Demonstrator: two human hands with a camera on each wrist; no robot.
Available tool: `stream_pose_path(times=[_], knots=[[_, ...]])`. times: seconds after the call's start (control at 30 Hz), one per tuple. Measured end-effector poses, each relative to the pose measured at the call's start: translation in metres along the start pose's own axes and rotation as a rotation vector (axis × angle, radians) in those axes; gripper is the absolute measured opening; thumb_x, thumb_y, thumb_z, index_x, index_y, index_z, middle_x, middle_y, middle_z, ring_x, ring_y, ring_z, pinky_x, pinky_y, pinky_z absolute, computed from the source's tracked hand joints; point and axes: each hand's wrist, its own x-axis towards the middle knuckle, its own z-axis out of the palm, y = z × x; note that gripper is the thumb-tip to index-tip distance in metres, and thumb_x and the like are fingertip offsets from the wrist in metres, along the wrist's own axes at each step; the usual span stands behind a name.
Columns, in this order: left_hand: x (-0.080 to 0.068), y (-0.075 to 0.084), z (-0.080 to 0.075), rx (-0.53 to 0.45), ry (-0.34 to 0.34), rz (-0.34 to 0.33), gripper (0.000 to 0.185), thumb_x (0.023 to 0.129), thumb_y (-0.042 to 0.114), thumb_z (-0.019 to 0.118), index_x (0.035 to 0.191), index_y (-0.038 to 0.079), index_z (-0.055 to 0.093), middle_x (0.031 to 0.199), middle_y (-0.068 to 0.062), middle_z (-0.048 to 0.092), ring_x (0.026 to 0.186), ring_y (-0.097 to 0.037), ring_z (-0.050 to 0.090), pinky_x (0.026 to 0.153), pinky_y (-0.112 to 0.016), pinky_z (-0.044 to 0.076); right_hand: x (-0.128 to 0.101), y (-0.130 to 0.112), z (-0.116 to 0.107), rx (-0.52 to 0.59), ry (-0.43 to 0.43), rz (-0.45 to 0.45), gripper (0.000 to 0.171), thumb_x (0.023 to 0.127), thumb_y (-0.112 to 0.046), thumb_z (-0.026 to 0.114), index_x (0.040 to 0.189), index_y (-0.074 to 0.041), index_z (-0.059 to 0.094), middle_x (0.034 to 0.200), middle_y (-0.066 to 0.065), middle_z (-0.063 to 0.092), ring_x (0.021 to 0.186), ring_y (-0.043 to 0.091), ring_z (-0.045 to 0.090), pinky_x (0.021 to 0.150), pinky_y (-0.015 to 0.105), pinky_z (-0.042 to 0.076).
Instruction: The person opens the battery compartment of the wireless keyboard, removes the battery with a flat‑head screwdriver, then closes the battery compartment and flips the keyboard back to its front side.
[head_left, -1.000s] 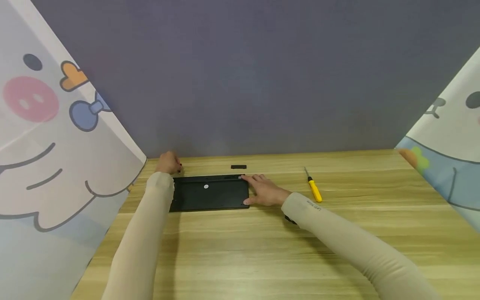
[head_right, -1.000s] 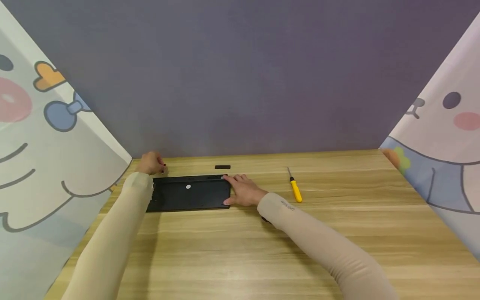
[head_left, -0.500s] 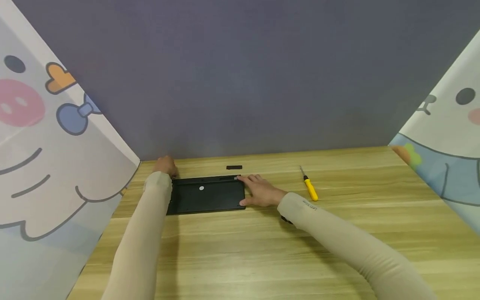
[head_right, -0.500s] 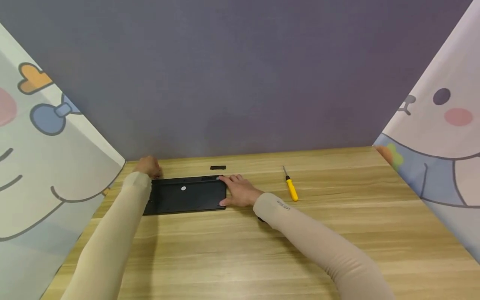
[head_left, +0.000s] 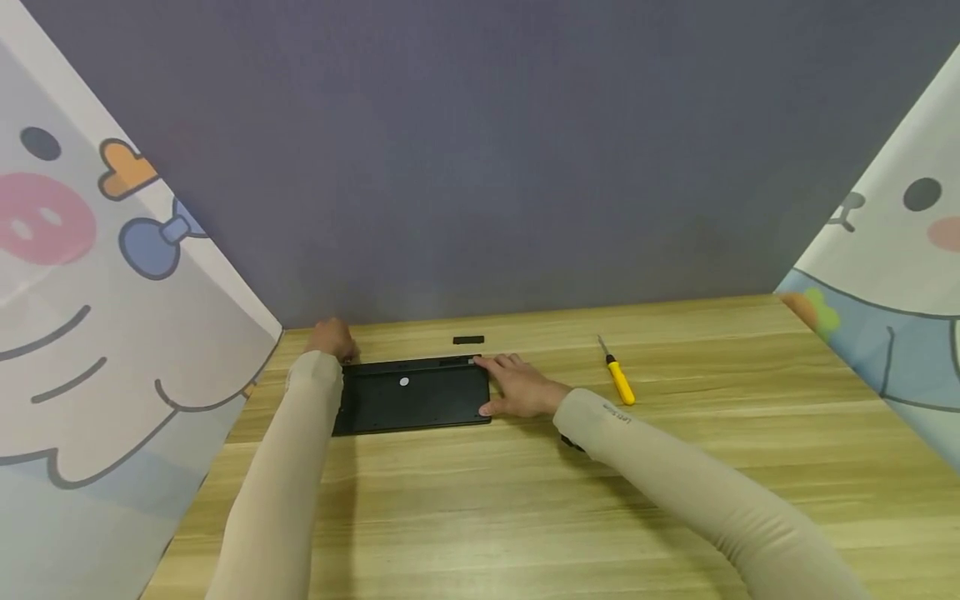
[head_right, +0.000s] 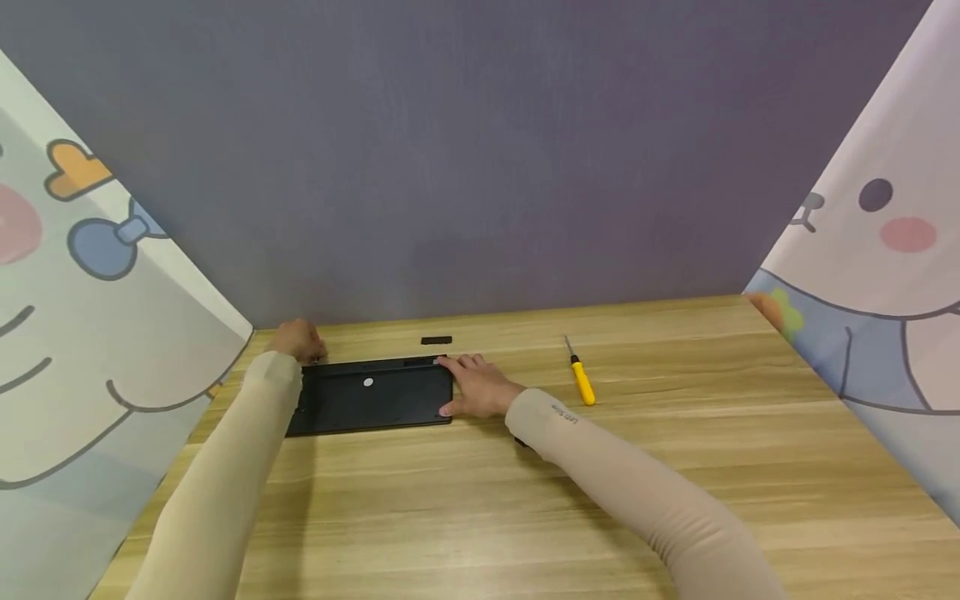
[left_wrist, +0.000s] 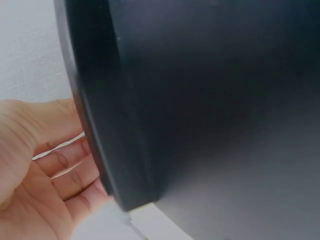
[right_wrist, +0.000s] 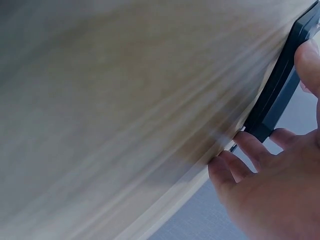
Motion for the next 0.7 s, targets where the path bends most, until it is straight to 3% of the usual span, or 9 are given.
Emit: stream_pose_path(times=[0.17,0.33,0.5,0.7], knots=[[-0.001,-0.011,-0.005,-0.023,0.035,0.032,0.018,0.073,0.015,0.063,0.062,0.001,0.059,0.071,-0.013,0.057,0.069,-0.029,0.049,0.057,-0.036,0.042,0.004,0.000,-0.003,0.001,-0.006,-0.001,0.086,0.075,-0.053,0.055,0.140,-0.021,0.009,0.138,0.006,0.020,0.124,0.025,0.017,0.096,0.044,0.019],[-0.008,-0.022,-0.011,-0.067,0.050,0.052,0.024,0.081,0.020,0.057,0.091,-0.002,0.058,0.097,-0.022,0.054,0.086,-0.036,0.050,0.066,-0.044,0.042,0.008,0.001,-0.004,0.003,-0.019,-0.009,0.086,0.075,-0.053,0.054,0.140,-0.021,0.008,0.139,0.007,0.018,0.125,0.026,0.015,0.097,0.045,0.017],[-0.015,-0.027,-0.012,-0.091,0.041,0.052,0.030,0.084,0.023,0.054,0.102,-0.001,0.054,0.100,-0.021,0.054,0.087,-0.035,0.051,0.068,-0.044,0.041,0.007,0.005,-0.006,0.021,-0.015,0.006,0.085,0.075,-0.052,0.056,0.140,-0.023,0.008,0.139,0.006,0.017,0.125,0.025,0.015,0.097,0.044,0.018],[-0.013,-0.036,-0.004,-0.178,0.009,0.198,0.037,0.086,0.025,0.052,0.111,-0.002,0.049,0.101,-0.021,0.053,0.088,-0.034,0.051,0.067,-0.042,0.042,0.001,0.014,-0.008,-0.004,-0.005,0.032,0.085,0.075,-0.052,0.055,0.140,-0.023,0.008,0.139,0.006,0.018,0.124,0.025,0.016,0.096,0.043,0.021]])
